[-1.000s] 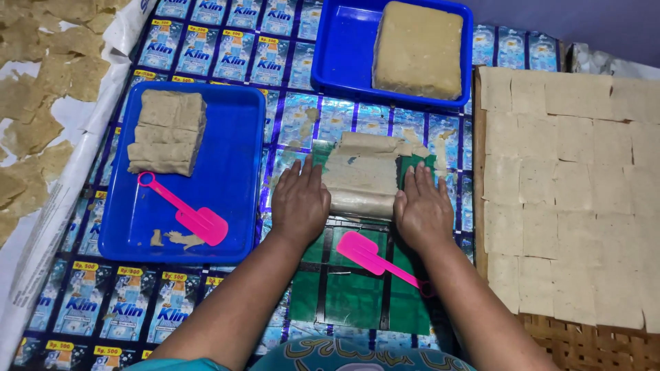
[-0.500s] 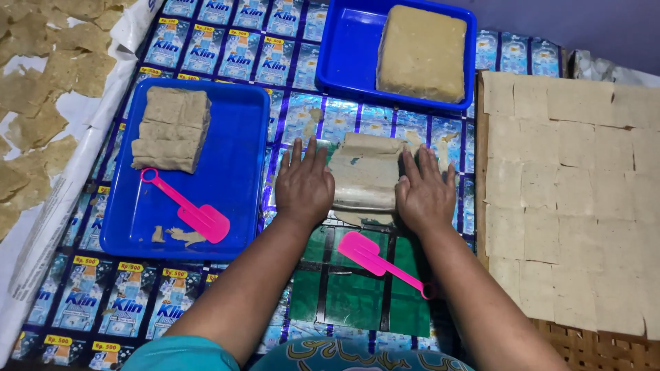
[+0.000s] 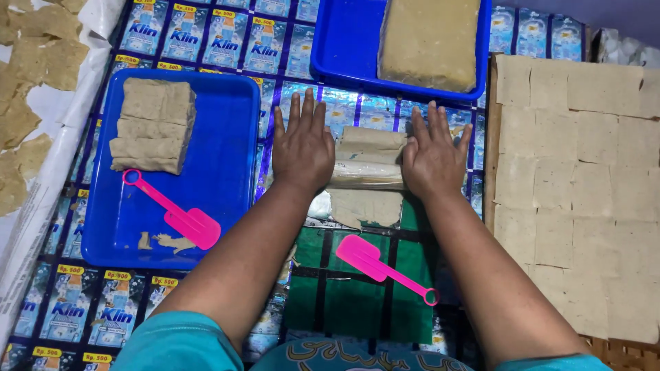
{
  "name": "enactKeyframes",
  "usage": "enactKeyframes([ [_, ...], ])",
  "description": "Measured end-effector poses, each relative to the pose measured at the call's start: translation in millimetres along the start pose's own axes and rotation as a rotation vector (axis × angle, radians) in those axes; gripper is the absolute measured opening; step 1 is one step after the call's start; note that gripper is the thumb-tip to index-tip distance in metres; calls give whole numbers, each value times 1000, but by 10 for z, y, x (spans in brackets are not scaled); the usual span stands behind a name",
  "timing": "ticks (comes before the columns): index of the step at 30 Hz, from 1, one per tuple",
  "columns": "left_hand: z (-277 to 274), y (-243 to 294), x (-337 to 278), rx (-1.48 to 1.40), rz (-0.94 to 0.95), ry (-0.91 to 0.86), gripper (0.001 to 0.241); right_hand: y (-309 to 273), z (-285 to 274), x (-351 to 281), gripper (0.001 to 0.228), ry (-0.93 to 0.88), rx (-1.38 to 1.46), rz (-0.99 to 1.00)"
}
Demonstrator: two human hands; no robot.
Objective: Flattening dough with a rolling pin, cutting it into small squares using a scraper, and placing them on a drying tray.
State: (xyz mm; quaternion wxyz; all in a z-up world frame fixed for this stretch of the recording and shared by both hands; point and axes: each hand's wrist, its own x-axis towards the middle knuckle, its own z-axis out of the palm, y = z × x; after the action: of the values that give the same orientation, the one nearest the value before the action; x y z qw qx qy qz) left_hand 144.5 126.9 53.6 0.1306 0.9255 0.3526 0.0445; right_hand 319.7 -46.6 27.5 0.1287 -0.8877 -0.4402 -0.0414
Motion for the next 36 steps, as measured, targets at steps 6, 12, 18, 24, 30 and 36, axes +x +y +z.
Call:
enactKeyframes([
  [6,-9,-2,252,-45,-2,29,55,80,86,310,57,71,6,-49],
  [12,-8,-3,325,-42,5,53,55,51,21,394,61,-34,22,-7],
  [18,96,-25,83,14,14,39,56,0,-2,174,64,-174,-12,66],
  [24,172,-27,-288,38,53,49,56,-74,-55,-166,61,-272,-64,58],
  [30,315,-113,-560,21,124,157,50,-76,-67,-443,61,-260,-93,7],
  [36,340,-130,-924,-7,200,304,42,-66,-70,-777,61,-114,-115,-88],
])
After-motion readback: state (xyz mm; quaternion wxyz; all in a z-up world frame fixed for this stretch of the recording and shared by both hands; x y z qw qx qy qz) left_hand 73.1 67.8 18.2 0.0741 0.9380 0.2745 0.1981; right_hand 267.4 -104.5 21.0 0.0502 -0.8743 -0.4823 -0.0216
